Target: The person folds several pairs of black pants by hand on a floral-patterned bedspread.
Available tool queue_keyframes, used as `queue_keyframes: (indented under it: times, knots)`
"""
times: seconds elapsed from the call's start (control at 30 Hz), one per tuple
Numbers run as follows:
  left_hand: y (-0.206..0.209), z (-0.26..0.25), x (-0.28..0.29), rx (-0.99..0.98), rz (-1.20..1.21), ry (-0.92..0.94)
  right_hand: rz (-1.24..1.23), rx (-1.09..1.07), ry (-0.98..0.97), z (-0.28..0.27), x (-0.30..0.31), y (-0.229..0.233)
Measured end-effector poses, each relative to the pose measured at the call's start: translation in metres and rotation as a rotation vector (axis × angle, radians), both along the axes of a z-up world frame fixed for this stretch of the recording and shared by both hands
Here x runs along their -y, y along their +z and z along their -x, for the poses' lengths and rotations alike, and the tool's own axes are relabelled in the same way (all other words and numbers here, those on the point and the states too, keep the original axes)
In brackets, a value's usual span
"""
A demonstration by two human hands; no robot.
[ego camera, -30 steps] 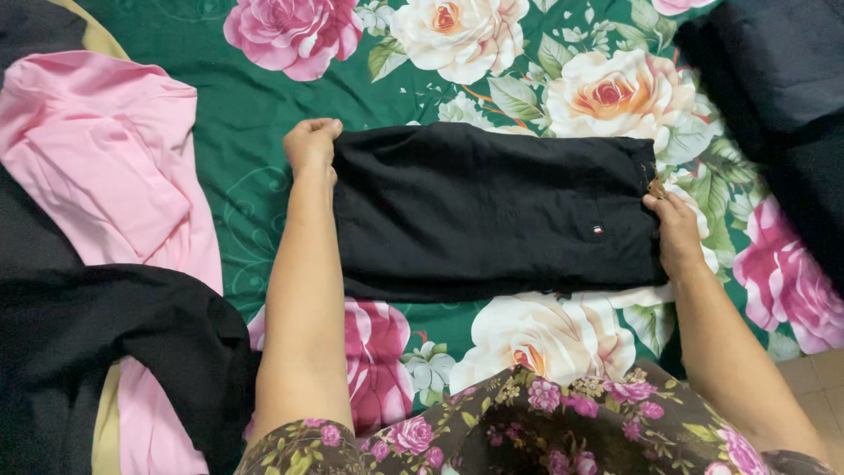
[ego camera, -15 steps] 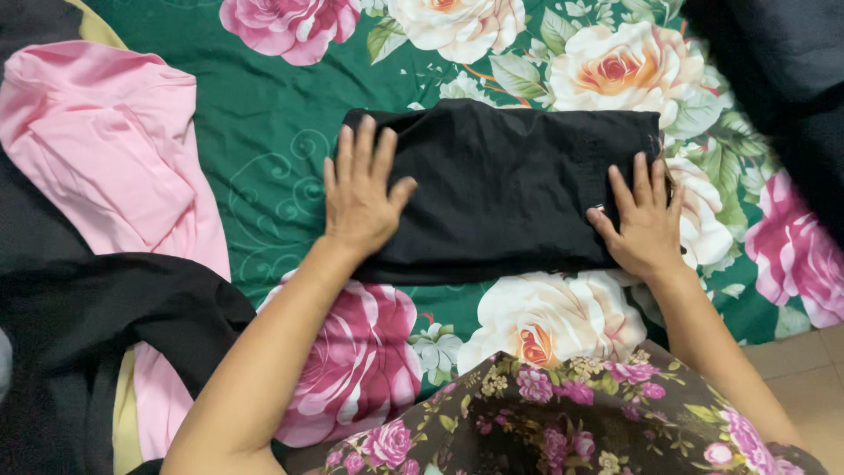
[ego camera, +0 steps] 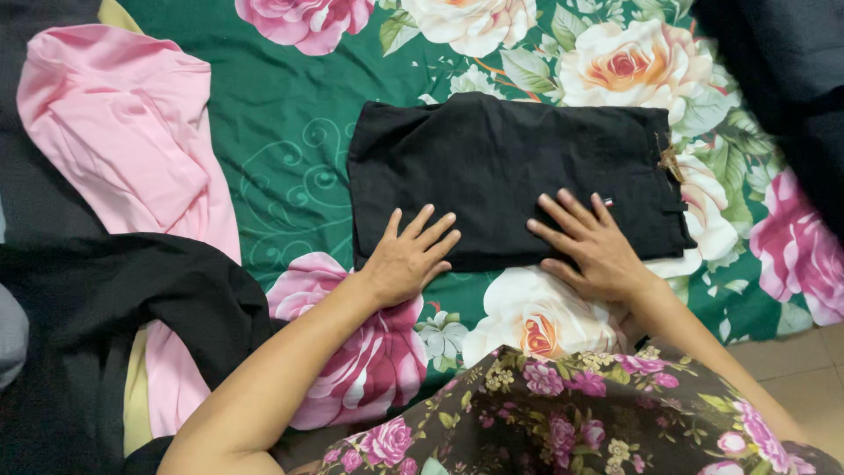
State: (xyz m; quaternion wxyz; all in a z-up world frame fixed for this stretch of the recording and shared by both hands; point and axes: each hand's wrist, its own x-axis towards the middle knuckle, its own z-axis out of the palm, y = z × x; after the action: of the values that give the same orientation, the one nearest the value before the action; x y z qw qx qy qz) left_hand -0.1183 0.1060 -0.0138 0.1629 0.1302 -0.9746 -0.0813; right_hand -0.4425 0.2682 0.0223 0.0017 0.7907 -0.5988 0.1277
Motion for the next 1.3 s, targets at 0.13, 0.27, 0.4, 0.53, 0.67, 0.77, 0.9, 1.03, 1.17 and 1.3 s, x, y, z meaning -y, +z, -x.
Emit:
queue_keyframes:
  times: [0.13,0.27,0.4,0.53,0.67,0.77,0.9,1.03,1.17,1.3]
  knots:
    - [-0.006,-0.015,0.006,-0.013,0.072,-0.094,-0.029,-0.021,0.037,-0.004,-0.004,-0.003]
    - [0.002,-0.026,0.009,0.061,0.066,-0.144,-0.087,-0.243,0.030,0.009,-0.008,-0.009]
    - [0.008,-0.031,0.006,0.061,0.027,-0.136,-0.082,-0.318,0.013,0.012,-0.016,-0.008]
    - [0.014,-0.028,-0.006,0.053,0.013,-0.093,-0.100,-0.369,-0.083,0.021,-0.021,0.007]
    - [0.010,-0.024,-0.015,-0.008,0.103,-0.032,-0.036,-0.378,-0.151,0.039,-0.031,0.005]
    - [0.006,-0.019,-0.022,-0.081,0.152,0.029,0.015,-0.491,-0.188,0.044,-0.036,-0.002]
    - [0.004,-0.007,-0.028,-0.041,0.245,0.145,0.007,-0.583,-0.174,0.047,-0.032,0.010]
    - [0.030,-0.006,-0.016,-0.053,0.286,0.160,0.105,-0.433,-0.175,0.053,-0.026,0.057]
    - [0.116,-0.017,0.031,-0.268,0.264,0.168,0.005,-0.113,-0.438,0.098,-0.038,0.092]
    - [0.210,-0.036,0.055,-0.468,0.210,0.178,-0.147,0.367,-0.407,0.204,-0.015,0.089]
